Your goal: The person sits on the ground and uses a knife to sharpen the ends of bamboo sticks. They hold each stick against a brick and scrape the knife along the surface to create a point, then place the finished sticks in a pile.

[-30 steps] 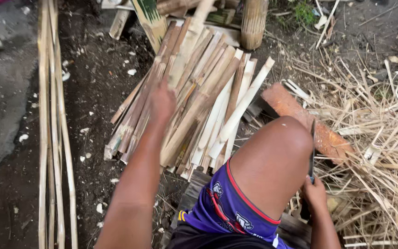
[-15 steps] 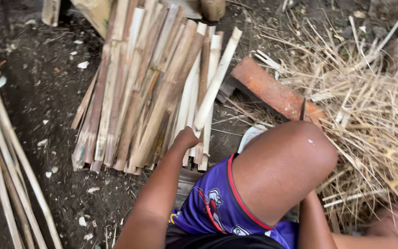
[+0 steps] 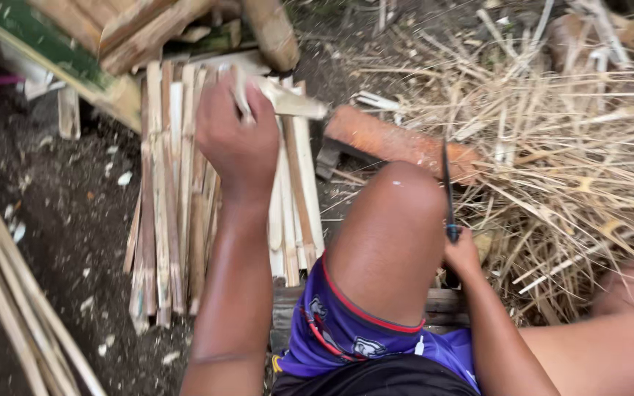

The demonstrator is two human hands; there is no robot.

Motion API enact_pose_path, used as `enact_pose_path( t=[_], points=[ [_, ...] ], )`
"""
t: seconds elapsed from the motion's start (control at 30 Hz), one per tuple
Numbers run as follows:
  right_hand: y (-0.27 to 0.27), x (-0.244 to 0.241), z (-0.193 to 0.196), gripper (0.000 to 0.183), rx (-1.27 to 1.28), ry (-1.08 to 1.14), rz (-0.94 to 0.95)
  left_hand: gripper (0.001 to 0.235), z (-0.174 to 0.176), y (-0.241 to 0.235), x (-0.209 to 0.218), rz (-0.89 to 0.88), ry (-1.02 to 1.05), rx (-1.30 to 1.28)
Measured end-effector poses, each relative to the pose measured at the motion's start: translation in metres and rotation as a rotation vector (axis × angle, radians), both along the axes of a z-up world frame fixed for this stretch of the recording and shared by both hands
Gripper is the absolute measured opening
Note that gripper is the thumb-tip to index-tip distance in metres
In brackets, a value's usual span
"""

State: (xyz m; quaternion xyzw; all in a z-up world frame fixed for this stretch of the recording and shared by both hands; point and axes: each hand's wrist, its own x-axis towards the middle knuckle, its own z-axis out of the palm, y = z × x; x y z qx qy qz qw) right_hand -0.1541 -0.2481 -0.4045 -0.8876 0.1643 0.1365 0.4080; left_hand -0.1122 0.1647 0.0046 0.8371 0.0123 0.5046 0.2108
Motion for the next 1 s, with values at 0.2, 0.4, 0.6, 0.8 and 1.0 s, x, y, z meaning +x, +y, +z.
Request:
enact_pose_path(
  t=[0.2, 0.4, 0.6, 0.8, 1.0],
  points=[
    [0.003, -0.015, 0.013, 0.058, 0.037, 0.048, -0.083, 0.014, 0.088, -0.047, 0.056, -0.622, -0.361, -0.301],
    [0.021, -0.012, 0.119, 0.049, 0.096, -0.051, -0.041, 0.019, 0.113, -0.094, 0.051, -1.085, -0.321, -0.546],
    [0.046, -0.058, 0.285, 0.048, 0.242, -0.307, 0.012, 0.022, 0.066, -0.179, 0.058, -1.111, -0.281, -0.621],
    [0.043, -0.096, 0.344, 0.041, 0.280, -0.811, 0.018, 0.018, 0.031, -0.224, 0.041, -1.020, -0.169, -0.563],
    [0.049, -0.052, 0.354, 0.033, 0.074, -0.273, 0.103, 0.016, 0.033, -0.235, 0.041, -1.016, -0.178, -0.454]
  ],
)
